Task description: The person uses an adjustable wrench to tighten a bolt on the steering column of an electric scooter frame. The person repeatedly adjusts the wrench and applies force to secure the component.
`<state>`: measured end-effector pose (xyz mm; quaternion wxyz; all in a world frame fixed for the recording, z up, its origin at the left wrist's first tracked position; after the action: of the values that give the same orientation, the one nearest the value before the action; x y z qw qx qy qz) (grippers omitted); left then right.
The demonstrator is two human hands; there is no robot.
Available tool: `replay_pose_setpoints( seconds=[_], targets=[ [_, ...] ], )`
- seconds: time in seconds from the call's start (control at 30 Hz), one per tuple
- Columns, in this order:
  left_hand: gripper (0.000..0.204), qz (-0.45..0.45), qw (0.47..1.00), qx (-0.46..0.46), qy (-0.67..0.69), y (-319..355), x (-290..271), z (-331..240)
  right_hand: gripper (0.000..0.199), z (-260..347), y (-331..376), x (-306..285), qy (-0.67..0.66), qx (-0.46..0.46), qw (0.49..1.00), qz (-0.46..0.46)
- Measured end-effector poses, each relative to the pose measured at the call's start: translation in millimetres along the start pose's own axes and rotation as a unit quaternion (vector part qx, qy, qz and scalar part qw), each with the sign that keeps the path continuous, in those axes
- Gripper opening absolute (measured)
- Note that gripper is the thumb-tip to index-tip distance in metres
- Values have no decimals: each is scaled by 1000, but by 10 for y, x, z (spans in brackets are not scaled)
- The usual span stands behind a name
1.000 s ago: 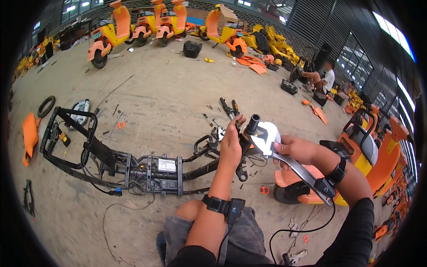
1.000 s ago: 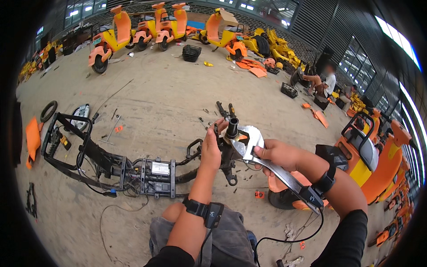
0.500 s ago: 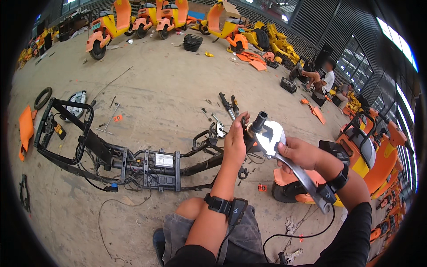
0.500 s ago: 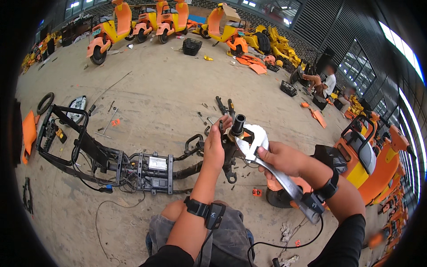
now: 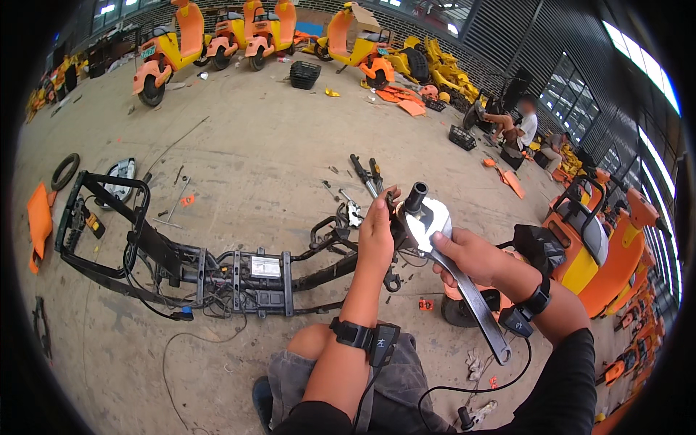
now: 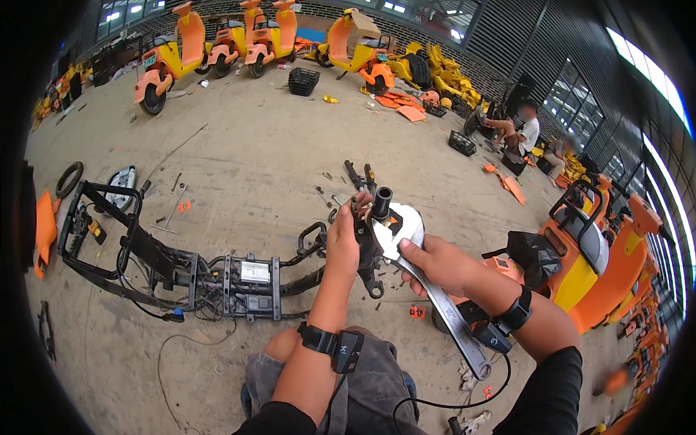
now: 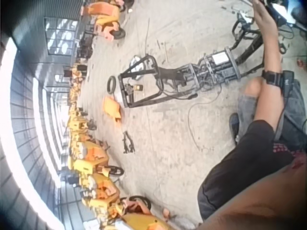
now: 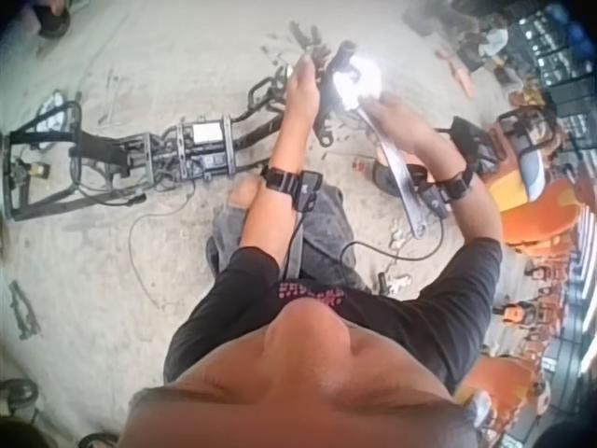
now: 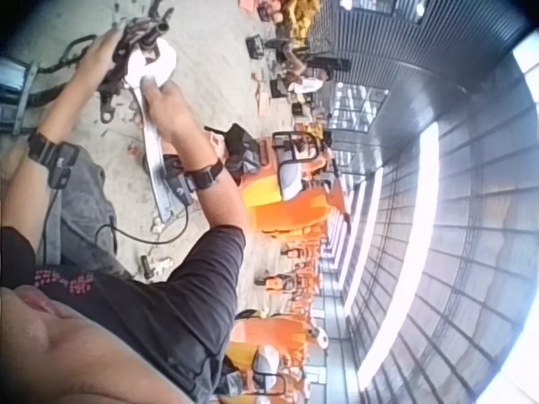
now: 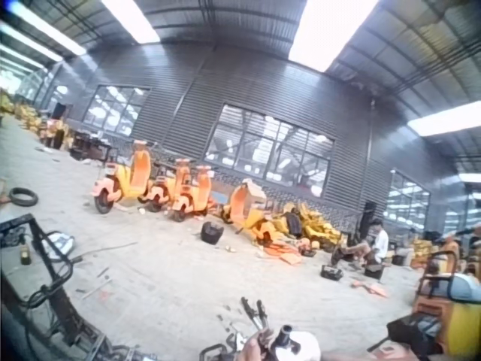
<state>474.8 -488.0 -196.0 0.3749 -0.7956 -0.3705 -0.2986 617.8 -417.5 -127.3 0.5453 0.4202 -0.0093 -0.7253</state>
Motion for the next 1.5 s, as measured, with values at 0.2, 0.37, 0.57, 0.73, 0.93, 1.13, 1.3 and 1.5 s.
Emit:
replay_pose_setpoints(
  seconds=[0.2,0.37,0.57,0.73,0.93,1.13,1.3,1.5],
  targets=[
    [56,2,1000,7,4,14,-39,23,41,-9,-6,16,-13,-13,1000,8],
    [57,3,1000,14,-21,28,-25,3,38,18,-11,26,-2,-41,999,14],
    [58,5,998,28,-49,31,-31,-5,35,44,-35,-28,-2,-77,995,59],
    [56,5,999,33,-35,17,-52,20,33,15,-24,-60,-29,-90,992,86],
    [55,-11,999,20,-44,47,-23,-2,38,46,-30,-61,31,-40,998,33],
    [53,-23,999,11,-35,43,-38,10,44,-16,-81,-18,19,-50,998,20],
    [52,-27,999,-5,-33,40,-64,43,43,-78,-142,8,-29,-1,999,15],
    [53,-29,999,-1,-27,49,-45,11,35,10,-45,-4,-39,-60,996,52]
  ],
)
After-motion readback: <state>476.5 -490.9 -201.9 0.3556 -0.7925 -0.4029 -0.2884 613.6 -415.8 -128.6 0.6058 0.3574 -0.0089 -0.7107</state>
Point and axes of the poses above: each hand's wrist, its own y-axis away from the middle knuckle, its own x-axis out of the palm, z = x × y, the point moved 7 cm from there along -y, towards the middle knuckle, and after that the axes turned 14 degrees about y, right-handed, at the moved point
